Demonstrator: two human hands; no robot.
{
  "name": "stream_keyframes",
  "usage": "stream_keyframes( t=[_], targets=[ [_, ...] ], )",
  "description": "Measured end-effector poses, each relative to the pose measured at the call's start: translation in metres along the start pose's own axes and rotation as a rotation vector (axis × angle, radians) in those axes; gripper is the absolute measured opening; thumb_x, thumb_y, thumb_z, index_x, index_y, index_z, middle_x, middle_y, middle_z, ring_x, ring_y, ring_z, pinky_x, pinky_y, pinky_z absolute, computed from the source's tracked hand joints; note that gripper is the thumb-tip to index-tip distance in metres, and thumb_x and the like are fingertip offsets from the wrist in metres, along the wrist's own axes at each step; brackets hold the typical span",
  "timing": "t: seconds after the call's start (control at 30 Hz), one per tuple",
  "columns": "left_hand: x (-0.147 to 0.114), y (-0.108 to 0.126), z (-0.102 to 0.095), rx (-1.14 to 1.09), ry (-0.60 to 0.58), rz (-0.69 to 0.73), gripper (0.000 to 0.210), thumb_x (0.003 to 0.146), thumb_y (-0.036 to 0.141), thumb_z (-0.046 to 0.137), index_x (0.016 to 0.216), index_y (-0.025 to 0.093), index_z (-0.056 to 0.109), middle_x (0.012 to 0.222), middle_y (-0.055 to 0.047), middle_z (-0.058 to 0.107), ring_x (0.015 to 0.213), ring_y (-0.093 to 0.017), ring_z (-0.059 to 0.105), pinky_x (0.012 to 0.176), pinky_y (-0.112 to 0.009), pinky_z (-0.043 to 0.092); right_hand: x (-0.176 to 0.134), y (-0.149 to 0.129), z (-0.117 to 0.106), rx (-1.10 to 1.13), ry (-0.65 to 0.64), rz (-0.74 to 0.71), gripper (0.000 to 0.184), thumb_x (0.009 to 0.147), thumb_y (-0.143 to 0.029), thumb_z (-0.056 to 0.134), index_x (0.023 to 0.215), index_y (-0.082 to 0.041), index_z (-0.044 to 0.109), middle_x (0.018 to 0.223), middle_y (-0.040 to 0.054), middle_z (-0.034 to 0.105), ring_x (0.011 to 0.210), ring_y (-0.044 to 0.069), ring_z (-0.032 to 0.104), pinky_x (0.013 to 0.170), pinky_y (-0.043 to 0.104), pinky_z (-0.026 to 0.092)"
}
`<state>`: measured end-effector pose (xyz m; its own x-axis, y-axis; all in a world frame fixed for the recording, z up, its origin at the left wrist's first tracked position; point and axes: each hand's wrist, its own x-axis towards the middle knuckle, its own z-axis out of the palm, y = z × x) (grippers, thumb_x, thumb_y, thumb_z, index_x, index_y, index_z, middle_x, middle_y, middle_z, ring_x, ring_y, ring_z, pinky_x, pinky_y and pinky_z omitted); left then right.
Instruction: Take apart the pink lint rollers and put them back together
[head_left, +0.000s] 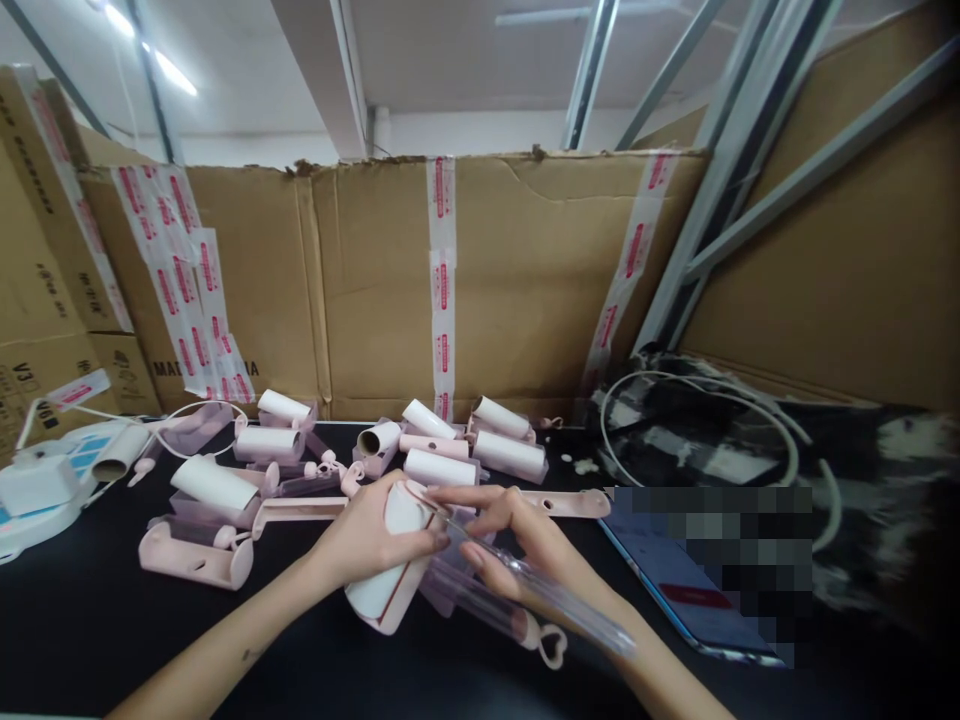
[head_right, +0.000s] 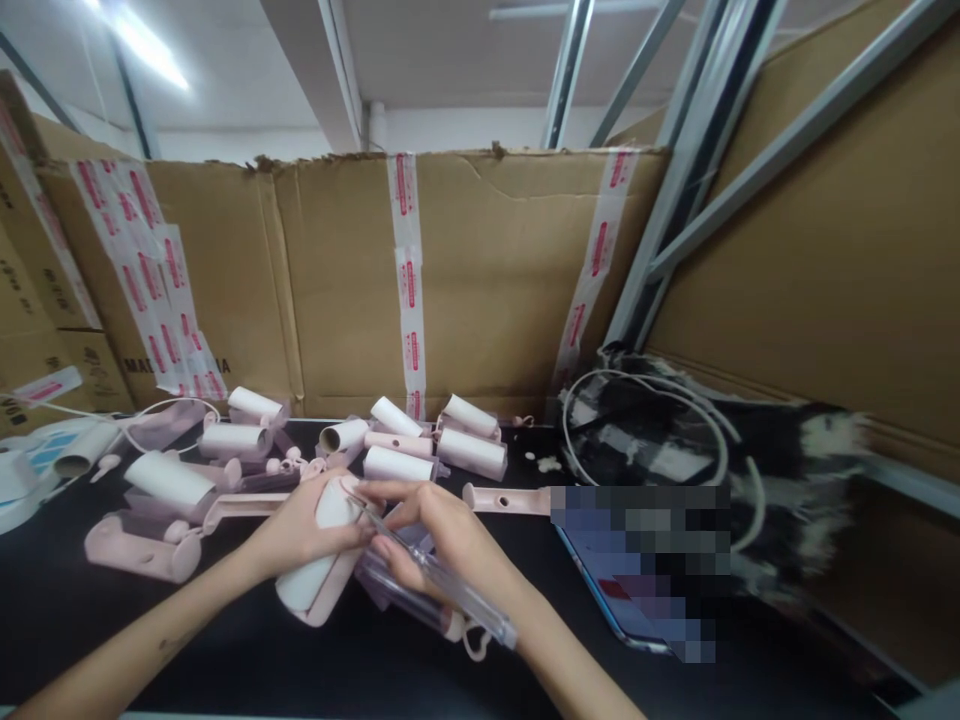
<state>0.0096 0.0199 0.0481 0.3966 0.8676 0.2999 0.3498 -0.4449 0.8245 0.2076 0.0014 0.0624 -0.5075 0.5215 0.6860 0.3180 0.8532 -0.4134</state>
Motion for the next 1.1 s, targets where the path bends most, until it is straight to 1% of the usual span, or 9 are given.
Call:
stream_keyframes(
  t=[0.13,0.27,0.43,0.63,0.73,0.8,0.87,0.97,1.1],
  targets=[
    [-0.003,0.005,0.003,0.018,0.031,0.0,0.038,0.065,0.037,0.07,0.094,0.016,0.057,0.094,-0.006,0.067,0.09,-0.024,0.061,0.079,-0.032,0.047,-0.002,0.005,0.005,-0.146,-0.017,-0.011,0.011,0.076,-0.011,0.052,0.082,-0.021,0.051,0.114,0.0115,0.063,0.1,0.022,0.062,0.081,0.038,0.05],
    [-0.009,0.012,0.005,0.019,0.105,-0.02,0.04,0.068,0.039,0.068,0.101,0.019,0.057,0.101,-0.006,0.066,0.098,-0.026,0.06,0.082,-0.034,0.047,-0.006,0.012,0.01,-0.168,-0.116,-0.014,0.015,0.078,-0.01,0.046,0.084,-0.02,0.055,0.129,0.0115,0.052,0.111,0.023,0.056,0.086,0.039,0.049],
    [-0.012,0.006,0.011,-0.131,0.104,-0.013,0.035,0.074,0.036,0.061,0.103,0.017,0.055,0.099,-0.006,0.066,0.096,-0.023,0.06,0.081,-0.032,0.048,-0.013,0.017,0.009,-0.283,-0.217,-0.128,0.037,0.083,-0.009,0.044,0.117,-0.023,0.052,0.141,0.0102,0.037,0.127,0.024,0.039,0.096,0.04,0.043],
    [-0.012,0.005,0.025,-0.564,0.188,-0.163,0.043,0.075,0.039,0.061,0.11,0.016,0.049,0.095,-0.007,0.066,0.091,-0.023,0.062,0.076,-0.031,0.05,-0.016,0.019,0.019,-0.239,-0.038,0.012,0.04,0.085,-0.022,0.05,0.122,-0.038,0.049,0.133,-0.0014,0.048,0.12,0.025,0.047,0.091,0.036,0.048],
    [-0.007,0.013,0.018,-0.852,0.237,-0.274,0.041,0.076,0.043,0.056,0.107,0.017,0.046,0.094,-0.009,0.068,0.088,-0.025,0.065,0.079,-0.037,0.05,-0.012,0.02,0.016,-0.213,0.073,0.108,0.033,0.087,-0.026,0.048,0.118,-0.036,0.052,0.124,0.0008,0.054,0.113,0.024,0.052,0.088,0.036,0.05],
    [-0.002,0.018,0.008,-0.988,0.258,-0.231,0.036,0.078,0.044,0.053,0.102,0.018,0.046,0.097,-0.011,0.068,0.092,-0.025,0.064,0.082,-0.04,0.05,-0.008,0.025,0.007,-0.218,0.157,0.127,0.029,0.089,-0.024,0.043,0.115,-0.03,0.054,0.12,0.0046,0.055,0.112,0.025,0.052,0.089,0.038,0.048],
    [0.003,0.019,-0.001,-0.976,0.308,-0.151,0.034,0.076,0.041,0.058,0.098,0.018,0.047,0.096,-0.009,0.067,0.09,-0.024,0.065,0.082,-0.039,0.05,-0.004,0.033,-0.007,-0.232,0.239,0.125,0.026,0.089,-0.021,0.039,0.108,-0.026,0.057,0.12,0.0077,0.053,0.113,0.024,0.051,0.092,0.04,0.045],
    [0.011,0.013,-0.008,-0.797,0.365,-0.154,0.037,0.07,0.04,0.066,0.093,0.016,0.049,0.074,-0.002,0.065,0.064,-0.017,0.065,0.064,-0.031,0.053,0.0,0.051,-0.026,-0.264,0.317,0.123,0.024,0.088,-0.019,0.037,0.097,-0.021,0.059,0.117,0.01,0.052,0.111,0.023,0.051,0.095,0.041,0.042],
    [0.02,0.003,-0.004,-0.389,0.268,-0.146,0.038,0.07,0.045,0.061,0.092,0.017,0.048,0.061,0.002,0.058,0.049,-0.015,0.057,0.048,-0.027,0.047,0.001,0.066,-0.032,-0.273,0.368,0.164,0.023,0.09,-0.023,0.037,0.098,-0.02,0.058,0.115,0.0108,0.051,0.111,0.022,0.05,0.096,0.042,0.04]
  ],
)
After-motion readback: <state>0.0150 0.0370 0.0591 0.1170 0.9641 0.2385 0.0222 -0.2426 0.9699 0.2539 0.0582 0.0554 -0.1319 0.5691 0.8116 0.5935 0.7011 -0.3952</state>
